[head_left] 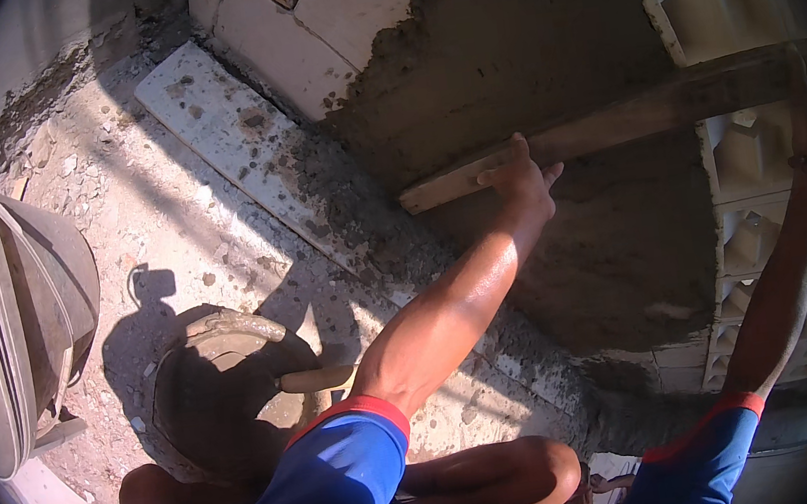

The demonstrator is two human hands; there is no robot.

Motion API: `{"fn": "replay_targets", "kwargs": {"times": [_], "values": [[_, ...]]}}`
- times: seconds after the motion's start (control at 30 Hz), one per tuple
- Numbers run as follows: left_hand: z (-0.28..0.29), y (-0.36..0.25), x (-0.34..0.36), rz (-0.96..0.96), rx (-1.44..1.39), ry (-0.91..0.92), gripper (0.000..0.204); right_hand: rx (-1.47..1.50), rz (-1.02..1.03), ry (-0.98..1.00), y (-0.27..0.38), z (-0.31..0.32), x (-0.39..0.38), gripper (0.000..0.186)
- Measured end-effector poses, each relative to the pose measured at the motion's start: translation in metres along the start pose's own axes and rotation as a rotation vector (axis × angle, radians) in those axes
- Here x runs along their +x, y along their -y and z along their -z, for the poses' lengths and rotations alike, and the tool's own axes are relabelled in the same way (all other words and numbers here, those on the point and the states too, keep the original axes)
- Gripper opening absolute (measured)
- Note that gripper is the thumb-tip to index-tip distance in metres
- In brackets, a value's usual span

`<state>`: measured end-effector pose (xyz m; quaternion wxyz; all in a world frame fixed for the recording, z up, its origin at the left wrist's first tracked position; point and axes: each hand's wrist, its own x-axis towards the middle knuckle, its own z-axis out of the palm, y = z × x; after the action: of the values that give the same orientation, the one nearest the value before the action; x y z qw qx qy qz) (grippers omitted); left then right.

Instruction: The person scoops wet cement from a metal basin using a trowel and applies it to a wall section composed of hollow blocks. They spread the cement evenly across the surface and then use a long wooden straightedge to level and smooth the applied layer.

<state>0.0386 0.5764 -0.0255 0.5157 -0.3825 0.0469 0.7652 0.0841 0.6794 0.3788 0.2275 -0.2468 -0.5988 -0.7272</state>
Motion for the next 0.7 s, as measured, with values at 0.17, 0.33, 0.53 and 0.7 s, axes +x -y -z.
{"fn": "replay_targets", "kwargs": {"times": [0.17, 0.33, 0.53, 0.7], "values": [[0.040, -0.015, 0.025, 0.024, 0.023, 0.105, 0.067, 0.689, -0.277, -0.107, 0.033, 0.019, -0.029, 0.101], [0.053, -0.003, 0.041, 0.026, 0.050, 0.060, 0.056, 0.731, -0.364, 0.043, 0.040, 0.030, -0.051, 0.105], [0.068, -0.021, 0.060, 0.093, 0.032, 0.175, 0.055, 0.663, -0.316, 0.010, 0.025, 0.020, -0.044, 0.105], [0.069, 0.002, 0.060, 0.048, 0.056, 0.083, 0.059, -0.250, -0.015, 0.368, 0.015, 0.011, -0.042, 0.104]]}}
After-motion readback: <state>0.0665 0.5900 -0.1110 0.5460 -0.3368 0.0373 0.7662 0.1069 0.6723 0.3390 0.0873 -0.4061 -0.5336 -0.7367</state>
